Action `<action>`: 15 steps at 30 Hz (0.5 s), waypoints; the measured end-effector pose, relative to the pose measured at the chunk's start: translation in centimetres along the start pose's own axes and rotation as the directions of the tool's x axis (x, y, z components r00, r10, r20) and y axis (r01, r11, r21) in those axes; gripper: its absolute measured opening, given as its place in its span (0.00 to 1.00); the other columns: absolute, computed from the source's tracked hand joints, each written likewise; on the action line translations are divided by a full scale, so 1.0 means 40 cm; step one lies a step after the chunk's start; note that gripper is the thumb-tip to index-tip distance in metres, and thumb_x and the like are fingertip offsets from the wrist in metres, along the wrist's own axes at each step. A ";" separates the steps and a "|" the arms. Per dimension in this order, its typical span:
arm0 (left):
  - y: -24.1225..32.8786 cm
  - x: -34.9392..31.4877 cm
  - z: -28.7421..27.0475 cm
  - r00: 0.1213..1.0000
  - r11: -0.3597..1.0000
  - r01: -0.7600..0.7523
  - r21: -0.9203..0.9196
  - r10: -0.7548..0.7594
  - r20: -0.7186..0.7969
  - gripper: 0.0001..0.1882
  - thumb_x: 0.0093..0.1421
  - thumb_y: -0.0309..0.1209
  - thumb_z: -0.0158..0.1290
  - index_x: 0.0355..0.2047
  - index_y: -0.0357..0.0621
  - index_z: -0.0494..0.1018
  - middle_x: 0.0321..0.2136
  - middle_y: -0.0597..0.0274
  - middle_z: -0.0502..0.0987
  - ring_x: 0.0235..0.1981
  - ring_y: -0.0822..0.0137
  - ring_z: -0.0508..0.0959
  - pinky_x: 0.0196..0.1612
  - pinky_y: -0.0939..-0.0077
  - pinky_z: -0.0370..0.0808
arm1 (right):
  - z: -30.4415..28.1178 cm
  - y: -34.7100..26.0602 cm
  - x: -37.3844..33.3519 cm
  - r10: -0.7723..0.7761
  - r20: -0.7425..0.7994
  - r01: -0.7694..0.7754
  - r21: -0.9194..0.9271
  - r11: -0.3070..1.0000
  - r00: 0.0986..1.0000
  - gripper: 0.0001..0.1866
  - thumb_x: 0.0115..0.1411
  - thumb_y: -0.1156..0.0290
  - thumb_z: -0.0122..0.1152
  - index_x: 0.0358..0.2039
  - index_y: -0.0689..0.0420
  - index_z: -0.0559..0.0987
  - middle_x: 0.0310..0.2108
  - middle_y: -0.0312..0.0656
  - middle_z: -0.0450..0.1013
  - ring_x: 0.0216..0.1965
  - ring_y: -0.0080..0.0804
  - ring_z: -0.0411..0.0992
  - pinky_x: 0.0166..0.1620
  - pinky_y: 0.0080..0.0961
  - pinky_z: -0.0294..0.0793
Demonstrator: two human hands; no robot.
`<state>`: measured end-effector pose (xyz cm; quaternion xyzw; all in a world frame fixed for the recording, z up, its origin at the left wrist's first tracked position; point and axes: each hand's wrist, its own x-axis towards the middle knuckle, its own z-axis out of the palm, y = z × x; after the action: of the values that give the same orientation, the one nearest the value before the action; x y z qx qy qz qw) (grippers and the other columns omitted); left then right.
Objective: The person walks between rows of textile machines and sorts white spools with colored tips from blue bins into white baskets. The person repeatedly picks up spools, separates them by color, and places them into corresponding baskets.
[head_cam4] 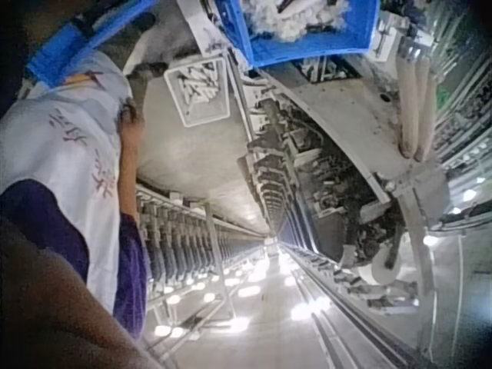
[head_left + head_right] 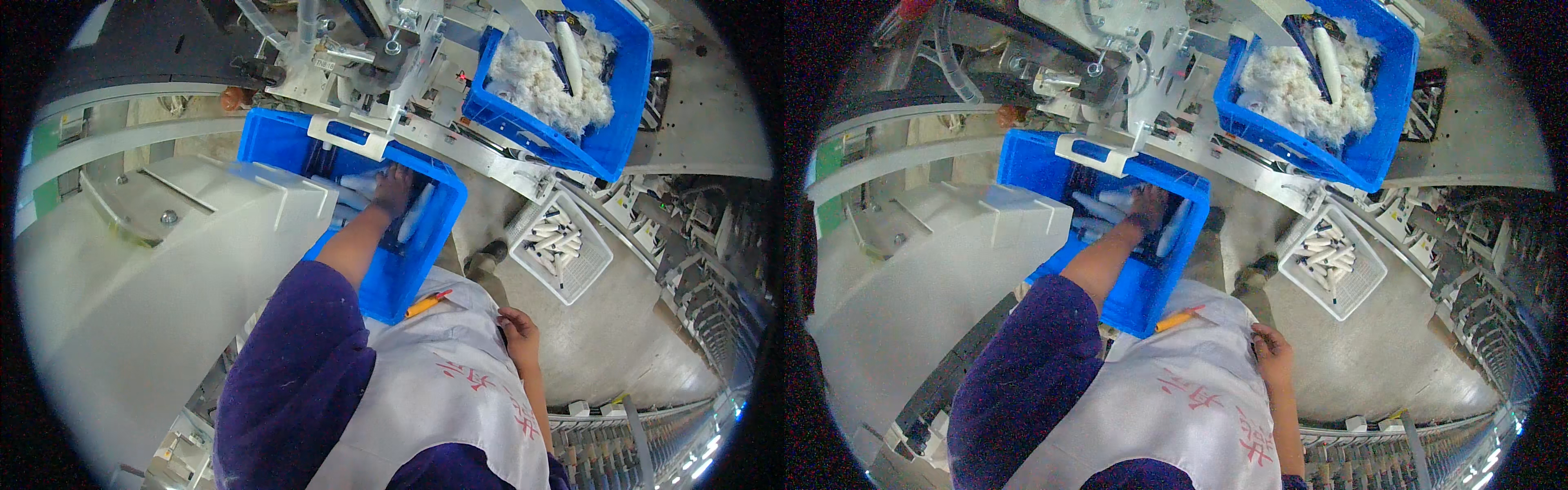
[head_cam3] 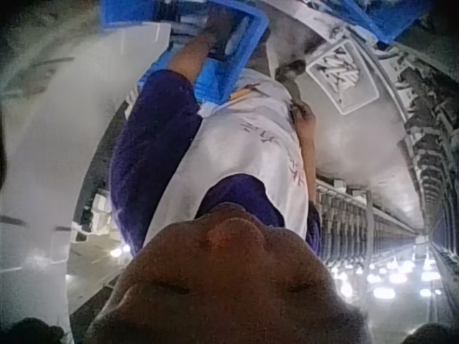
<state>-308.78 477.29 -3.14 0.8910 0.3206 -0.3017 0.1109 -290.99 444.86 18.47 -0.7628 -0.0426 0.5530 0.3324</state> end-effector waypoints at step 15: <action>-0.048 0.047 -0.092 0.959 0.844 -0.277 -0.459 0.211 -0.190 0.18 0.52 0.37 0.46 0.42 0.43 0.73 0.45 0.44 0.72 0.47 0.49 0.71 0.52 0.58 0.66 | -0.006 0.013 -0.022 -0.051 -0.045 0.052 0.014 0.999 0.998 0.10 0.56 0.77 0.52 0.39 0.61 0.76 0.36 0.40 0.75 0.36 0.24 0.72 0.42 0.18 0.69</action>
<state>-307.11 481.16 -1.37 0.8868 0.2760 -0.1365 0.3446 -291.27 443.96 18.95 -0.7710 -0.0506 0.5275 0.3531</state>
